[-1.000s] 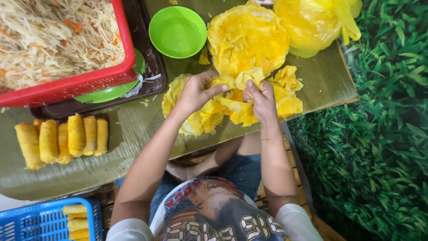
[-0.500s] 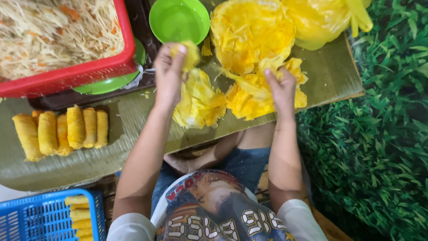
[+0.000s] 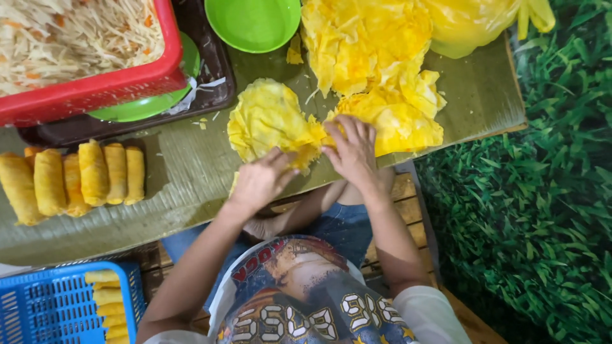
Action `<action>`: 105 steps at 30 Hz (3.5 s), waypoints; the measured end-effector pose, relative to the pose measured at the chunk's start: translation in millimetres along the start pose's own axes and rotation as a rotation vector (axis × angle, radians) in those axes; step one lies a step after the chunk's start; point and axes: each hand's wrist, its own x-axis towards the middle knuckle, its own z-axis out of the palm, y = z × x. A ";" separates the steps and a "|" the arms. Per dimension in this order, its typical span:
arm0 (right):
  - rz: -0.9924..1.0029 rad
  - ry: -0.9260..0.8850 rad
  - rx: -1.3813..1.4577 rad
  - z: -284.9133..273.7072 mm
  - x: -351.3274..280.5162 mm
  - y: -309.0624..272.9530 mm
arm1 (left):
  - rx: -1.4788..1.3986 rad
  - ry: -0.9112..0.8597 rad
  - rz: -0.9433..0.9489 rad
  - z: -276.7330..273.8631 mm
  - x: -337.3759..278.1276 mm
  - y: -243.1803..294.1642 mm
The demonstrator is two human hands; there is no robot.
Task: The person prepares food by separating sheets of yellow wrapper, placing a vegetable filling onto the sheets, and rolling them into cylinders. The person then transfers the completed rolls into a blue plastic basket.
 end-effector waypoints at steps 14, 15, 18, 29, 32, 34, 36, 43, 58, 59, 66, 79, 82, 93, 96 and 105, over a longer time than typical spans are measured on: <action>0.056 -0.042 -0.100 -17.6 -20.6 51.5 | 0.174 0.203 0.222 56.6 -22.0 1.9; 0.051 -0.042 -0.097 -22.0 -15.2 29.4 | 0.176 0.205 0.217 55.6 -24.4 2.1; -0.100 0.296 0.300 -14.8 -12.7 -23.9 | 0.184 0.232 0.246 56.5 -33.1 2.2; -0.133 -0.224 0.313 -11.8 -27.0 -67.3 | -0.821 0.261 -0.107 -12.6 -12.6 -3.7; 0.144 -0.172 1.022 0.2 -26.9 -66.7 | -0.974 0.318 -0.117 -5.1 13.6 -0.3; 0.225 -0.217 1.176 5.4 -16.8 -65.6 | -1.028 0.339 -0.106 22.7 30.9 -24.8; 0.301 -0.254 1.323 12.4 -8.4 -62.8 | -1.080 0.365 -0.083 35.3 42.5 -35.0; 0.421 -0.222 1.478 29.0 4.2 -62.7 | -1.265 0.399 -0.067 20.3 48.6 -22.3; 0.448 -0.420 1.220 11.1 24.1 -62.3 | -0.078 0.491 0.295 67.8 -23.6 -72.1; 0.421 -0.419 1.277 20.8 24.9 -58.7 | -0.004 0.397 0.310 55.4 -30.8 -64.3; 0.078 -0.137 0.443 -21.4 47.3 -90.7 | -0.181 0.620 0.226 -3.2 -89.1 -71.5; 0.596 -0.726 1.990 95.1 101.4 -278.6 | -0.563 0.759 -0.850 -142.7 -230.0 -241.3; 0.771 -0.692 1.972 100.3 115.6 -303.0 | -0.544 0.648 -0.985 -149.2 -227.4 -254.8; 0.930 -0.773 1.438 67.6 170.6 -348.4 | -0.476 0.505 -1.111 -164.5 -211.2 -247.0; 0.848 -0.734 1.417 62.9 169.9 -358.7 | -0.767 0.562 -1.104 -166.1 -222.4 -229.6; 0.843 -0.703 1.474 70.4 161.5 -379.5 | -1.087 0.999 -0.804 -107.0 -271.5 -201.2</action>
